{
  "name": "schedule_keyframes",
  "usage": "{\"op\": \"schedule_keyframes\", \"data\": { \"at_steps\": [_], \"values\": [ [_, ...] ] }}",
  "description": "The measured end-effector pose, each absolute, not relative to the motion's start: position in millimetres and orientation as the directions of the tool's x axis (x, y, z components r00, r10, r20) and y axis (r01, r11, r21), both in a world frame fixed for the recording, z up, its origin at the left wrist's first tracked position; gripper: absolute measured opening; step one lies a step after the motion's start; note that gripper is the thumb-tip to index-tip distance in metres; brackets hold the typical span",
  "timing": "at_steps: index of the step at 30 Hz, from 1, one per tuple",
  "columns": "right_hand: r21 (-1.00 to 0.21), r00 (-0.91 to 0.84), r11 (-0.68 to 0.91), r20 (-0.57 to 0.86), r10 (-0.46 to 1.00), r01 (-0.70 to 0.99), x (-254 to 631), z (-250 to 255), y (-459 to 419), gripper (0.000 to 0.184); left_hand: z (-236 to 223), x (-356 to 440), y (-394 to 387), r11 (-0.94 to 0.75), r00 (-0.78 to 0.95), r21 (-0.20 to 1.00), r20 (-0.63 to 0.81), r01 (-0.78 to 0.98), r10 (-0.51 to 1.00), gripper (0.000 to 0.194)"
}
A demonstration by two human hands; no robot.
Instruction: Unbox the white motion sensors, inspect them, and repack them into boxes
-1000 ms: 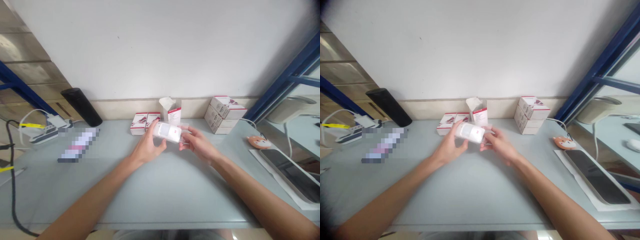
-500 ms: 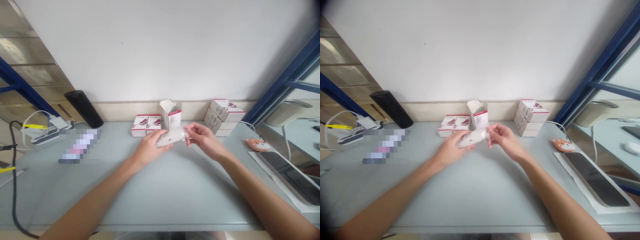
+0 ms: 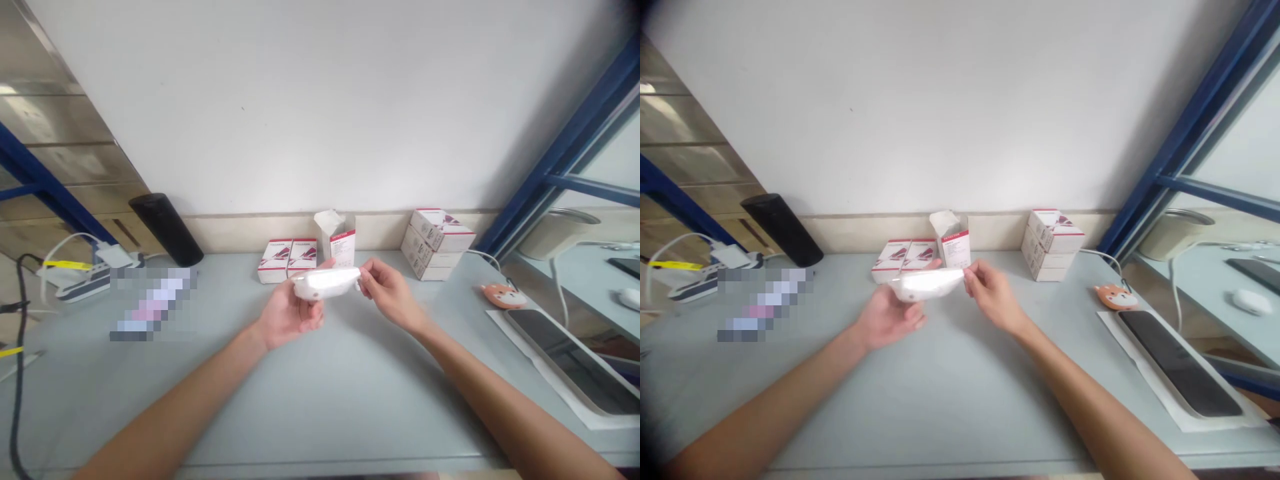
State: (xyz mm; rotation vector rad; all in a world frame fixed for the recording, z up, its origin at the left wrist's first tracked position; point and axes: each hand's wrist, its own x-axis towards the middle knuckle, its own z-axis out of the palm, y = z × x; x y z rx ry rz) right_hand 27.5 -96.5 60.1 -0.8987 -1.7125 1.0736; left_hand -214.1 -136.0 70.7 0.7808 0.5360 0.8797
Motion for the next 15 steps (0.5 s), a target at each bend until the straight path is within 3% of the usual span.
{"op": "schedule_keyframes", "data": {
  "at_steps": [3, 7, 10, 13, 15],
  "values": [
    [-0.964, -0.209, 0.267, 0.262, 0.942, -0.008, 18.1, 50.5, -95.6, 0.047, 76.5, -207.0, -143.3, 0.407, 0.535, 0.712, -0.052, -0.572, 0.843, 0.048],
    [-0.975, -0.109, 0.149, 0.168, 0.98, -0.164, 10.8, 44.6, -99.1, 0.044, 82.5, -197.2, -147.9, 0.24, 0.422, 0.875, -0.045, -0.421, 0.906, 0.042],
    [-0.959, -0.137, 0.204, 0.233, 0.963, -0.198, 10.0, 48.0, -103.9, 0.041, 78.5, -196.4, -142.5, 0.242, 0.302, 0.924, -0.15, -0.297, 0.941, 0.05],
    [-0.933, -0.251, 0.345, 0.36, 0.898, -0.105, 11.6, 52.8, -107.3, 0.034, 66.6, -202.4, -132.4, 0.33, 0.241, 0.903, -0.268, -0.274, 0.933, 0.06],
    [-0.925, -0.312, 0.376, 0.374, 0.873, -0.057, 13.0, 55.7, -110.3, 0.031, 58.2, -206.1, -127.9, 0.324, 0.232, 0.921, -0.274, -0.217, 0.933, 0.062]
  ]
}}
